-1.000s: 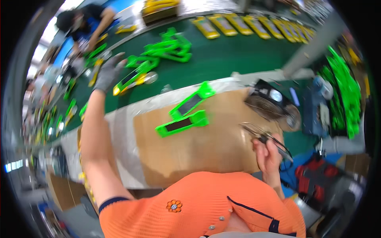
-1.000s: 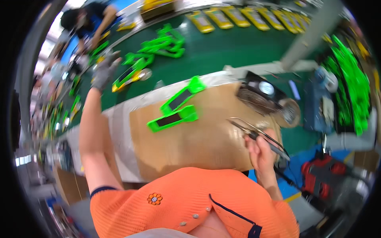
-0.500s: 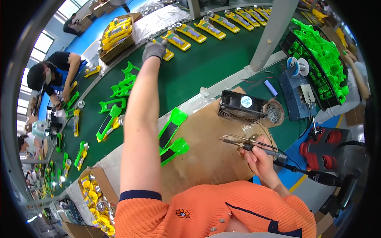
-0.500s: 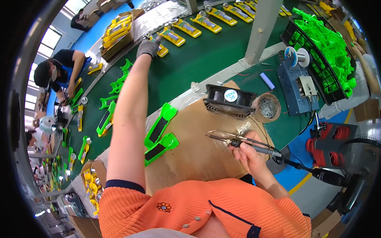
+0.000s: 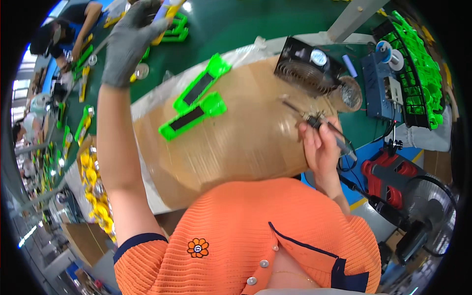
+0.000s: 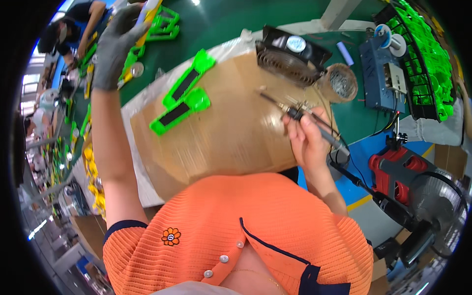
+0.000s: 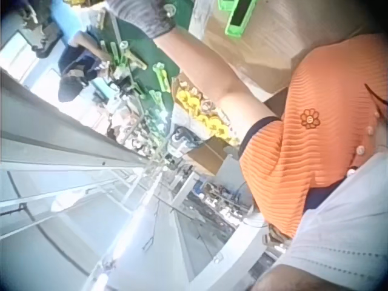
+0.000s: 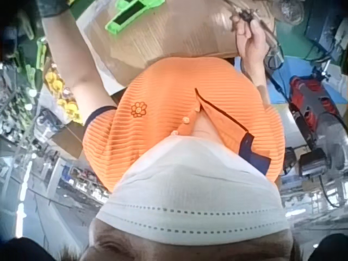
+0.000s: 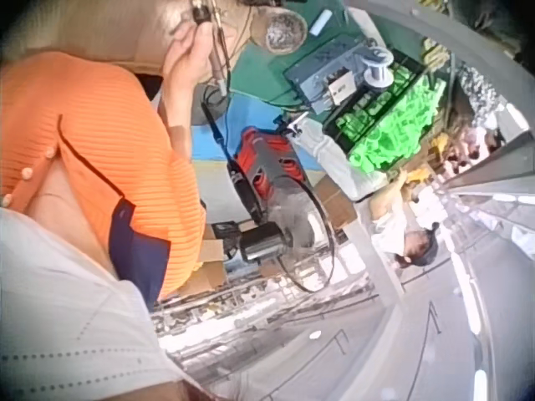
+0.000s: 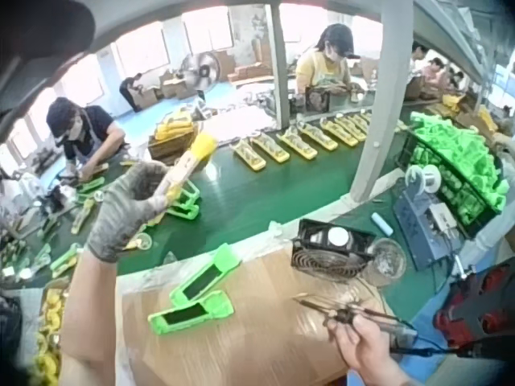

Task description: Soldering wires and small components onto circuit boards for portable lights on an assembly line.

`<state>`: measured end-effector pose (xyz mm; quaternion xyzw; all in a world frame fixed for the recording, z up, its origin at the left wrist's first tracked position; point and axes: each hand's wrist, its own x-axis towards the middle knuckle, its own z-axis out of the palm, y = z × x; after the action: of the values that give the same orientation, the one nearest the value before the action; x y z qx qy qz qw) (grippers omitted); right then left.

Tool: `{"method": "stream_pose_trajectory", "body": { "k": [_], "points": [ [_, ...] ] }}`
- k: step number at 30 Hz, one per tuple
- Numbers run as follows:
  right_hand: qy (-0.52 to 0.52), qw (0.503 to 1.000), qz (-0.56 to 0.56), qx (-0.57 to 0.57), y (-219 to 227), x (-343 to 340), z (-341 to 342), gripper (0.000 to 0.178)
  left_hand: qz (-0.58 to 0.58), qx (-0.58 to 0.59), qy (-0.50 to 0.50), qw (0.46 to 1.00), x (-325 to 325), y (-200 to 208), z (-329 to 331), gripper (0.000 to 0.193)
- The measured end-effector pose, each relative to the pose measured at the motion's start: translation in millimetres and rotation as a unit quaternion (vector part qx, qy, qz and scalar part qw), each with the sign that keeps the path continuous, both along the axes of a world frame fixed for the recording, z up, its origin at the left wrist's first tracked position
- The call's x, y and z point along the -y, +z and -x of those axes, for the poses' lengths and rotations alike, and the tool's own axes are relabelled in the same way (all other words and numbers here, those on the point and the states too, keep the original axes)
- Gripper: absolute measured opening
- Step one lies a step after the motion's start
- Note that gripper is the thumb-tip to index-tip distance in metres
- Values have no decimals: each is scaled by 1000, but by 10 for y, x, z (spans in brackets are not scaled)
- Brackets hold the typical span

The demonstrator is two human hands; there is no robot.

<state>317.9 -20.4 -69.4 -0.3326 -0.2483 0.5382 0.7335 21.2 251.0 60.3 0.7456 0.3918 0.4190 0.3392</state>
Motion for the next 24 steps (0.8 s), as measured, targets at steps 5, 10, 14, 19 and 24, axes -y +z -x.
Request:
{"method": "stream_pose_trajectory", "body": {
  "k": [5, 10, 14, 19, 24],
  "points": [
    [18, 999, -20, -42, -63, 12, 23, 8, 66, -83, -58, 993, 1903, -122, 548, 44],
    [37, 998, -23, -40, -34, 42, 67, 8, 116, -149, -60, 980, 2606, -770, 569, 42],
    [26, 999, -11, -22, -22, 63, 50, 7, 47, -99, 2, 994, 2349, -723, 606, 34],
    [23, 999, -9, -24, 5, 19, 88, 8, -111, -266, 152, 945, 1741, -1135, 586, 63],
    [19, 1000, -21, -11, 20, -2, 84, 11, -13, -447, 58, 892, 1671, -889, 190, 69]
  ]
}}
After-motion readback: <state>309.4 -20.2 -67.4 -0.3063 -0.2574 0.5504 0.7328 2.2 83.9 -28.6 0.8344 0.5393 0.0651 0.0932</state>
